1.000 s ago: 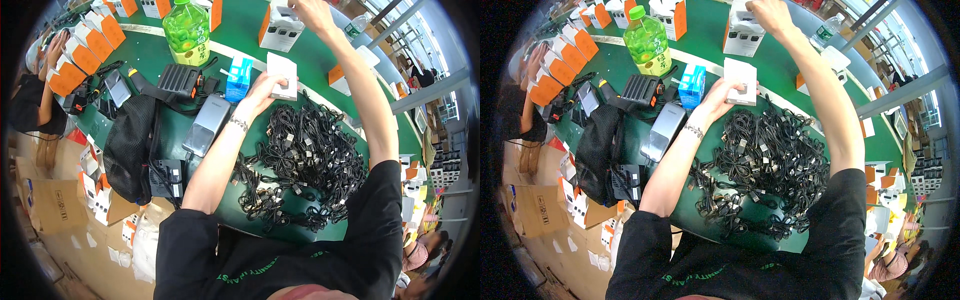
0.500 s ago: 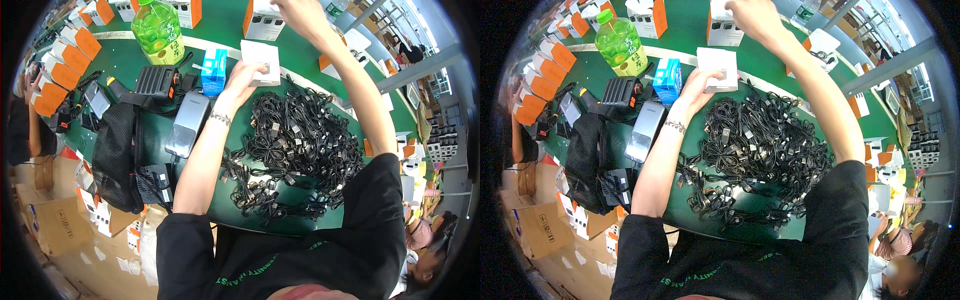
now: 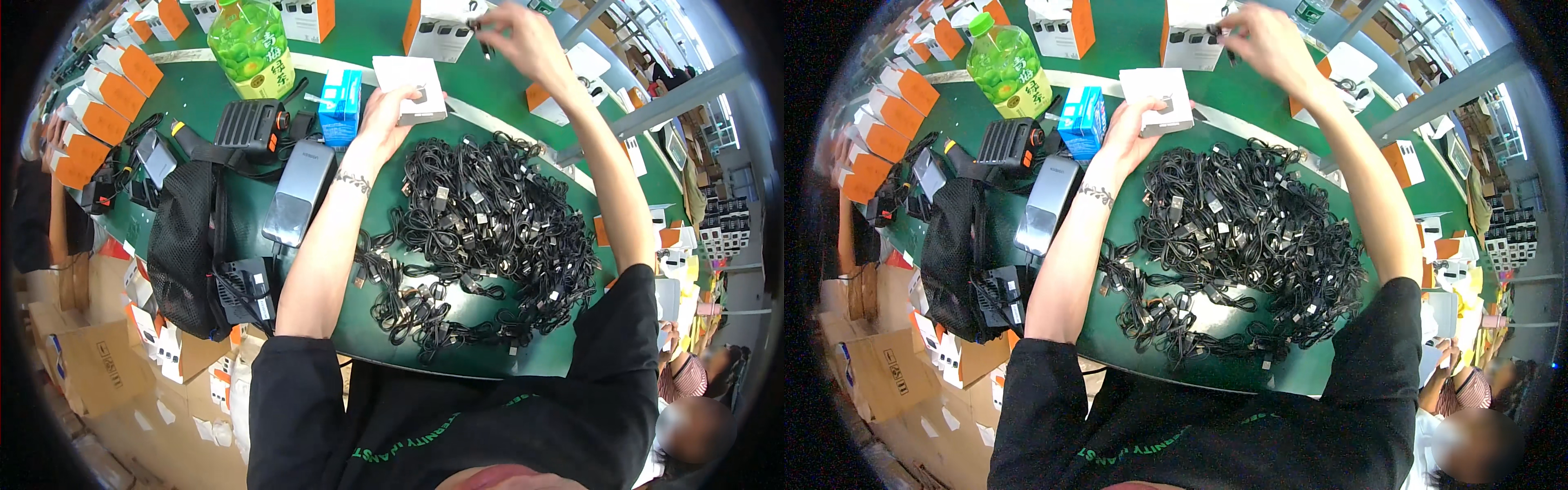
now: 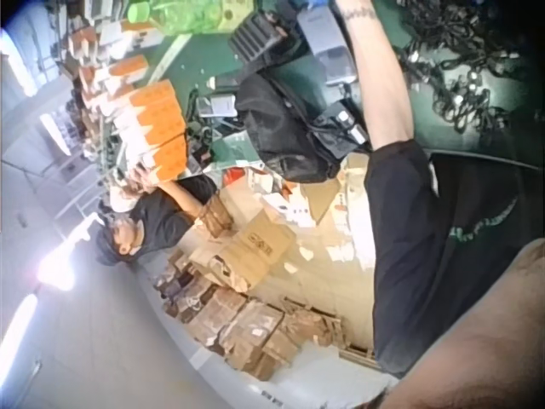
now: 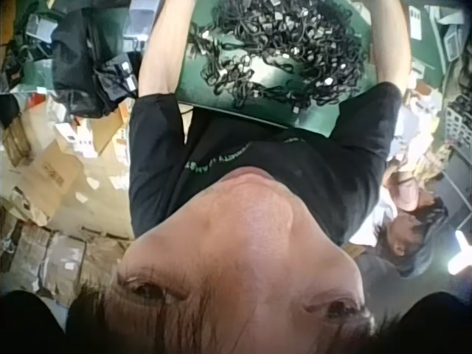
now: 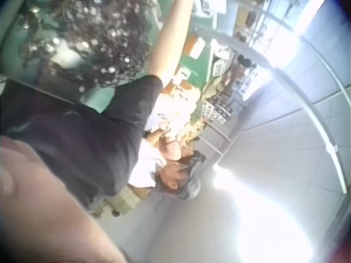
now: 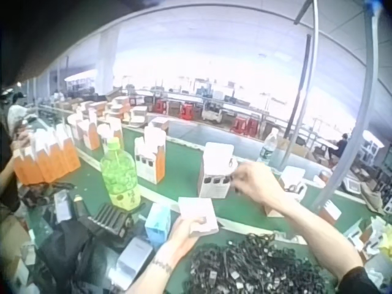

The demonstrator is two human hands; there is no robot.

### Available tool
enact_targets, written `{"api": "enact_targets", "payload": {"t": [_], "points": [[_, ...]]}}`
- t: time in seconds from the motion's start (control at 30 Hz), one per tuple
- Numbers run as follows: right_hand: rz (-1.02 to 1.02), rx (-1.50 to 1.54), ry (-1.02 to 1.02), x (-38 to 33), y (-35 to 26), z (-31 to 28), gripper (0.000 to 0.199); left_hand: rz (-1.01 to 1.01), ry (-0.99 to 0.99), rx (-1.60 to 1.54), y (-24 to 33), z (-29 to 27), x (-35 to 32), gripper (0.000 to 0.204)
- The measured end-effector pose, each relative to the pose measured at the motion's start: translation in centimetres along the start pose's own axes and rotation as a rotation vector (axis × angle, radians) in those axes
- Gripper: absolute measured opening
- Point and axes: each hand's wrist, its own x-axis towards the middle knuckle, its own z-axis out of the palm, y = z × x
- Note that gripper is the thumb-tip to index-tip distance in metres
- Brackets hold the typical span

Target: Placing power banks, cables, and instruction manuals into retail boxes on an assembly line.

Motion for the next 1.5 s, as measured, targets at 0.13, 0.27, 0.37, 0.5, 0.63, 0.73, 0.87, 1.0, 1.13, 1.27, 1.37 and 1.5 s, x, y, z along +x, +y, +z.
{"api": "enact_targets", "payload": {"t": [0.13,0.27,0.37,0.5,0.63,0.73,0.87,1.0,1.13,1.27,1.37,1.5], "points": [[-0.133,-0.043,0.17,5.7,0.3,-0.1,0.018,0.001,-0.031,-0.01,-0.7,-1.0,0.6,0.043],[-0.251,-0.301,0.203,7.9,2.7,4.0,0.024,-0.017,-0.022,0.002,-0.8,-0.1,0.6,0.05],[-0.123,-0.18,-0.014,6.6,3.6,7.5,0.049,-0.005,-0.055,-0.002,-1.1,-0.2,0.8,0.05],[0.083,-0.094,-0.139,5.5,1.9,7.5,0.059,-0.005,-0.006,0.016,-0.6,-0.3,0.0,0.047],[-0.025,-0.119,0.082,3.4,-0.1,5.4,0.042,-0.015,-0.042,0.009,-0.7,-0.8,0.4,0.046],[-0.144,0.016,0.233,0.1,-5.1,3.9,0.022,0.017,0.045,0.07,-1.1,-0.9,0.1,0.041],[0.039,0.267,0.121,-3.1,-9.2,6.9,0.022,0.027,0.168,-0.054,-1.2,-2.4,0.6,0.038],[0.042,0.362,0.14,-4.5,-7.4,11.0,0.03,0.036,0.167,0.069,-1.5,-1.6,1.5,0.039],[0.118,0.333,0.258,-4.4,-8.8,10.6,0.046,-0.001,0.15,0.142,-0.4,-1.9,1.3,0.042],[0.179,0.415,0.173,-5.4,-8.4,10.9,0.047,-0.037,0.203,0.182,-0.6,-1.3,1.1,0.045],[0.157,0.378,0.216,-5.4,-8.5,10.9,0.047,-0.052,0.183,0.201,-0.6,-1.9,1.1,0.046],[0.143,0.376,0.229,-5.5,-8.5,11.2,0.045,-0.053,0.177,0.198,-0.6,-1.9,0.9,0.046]]}}
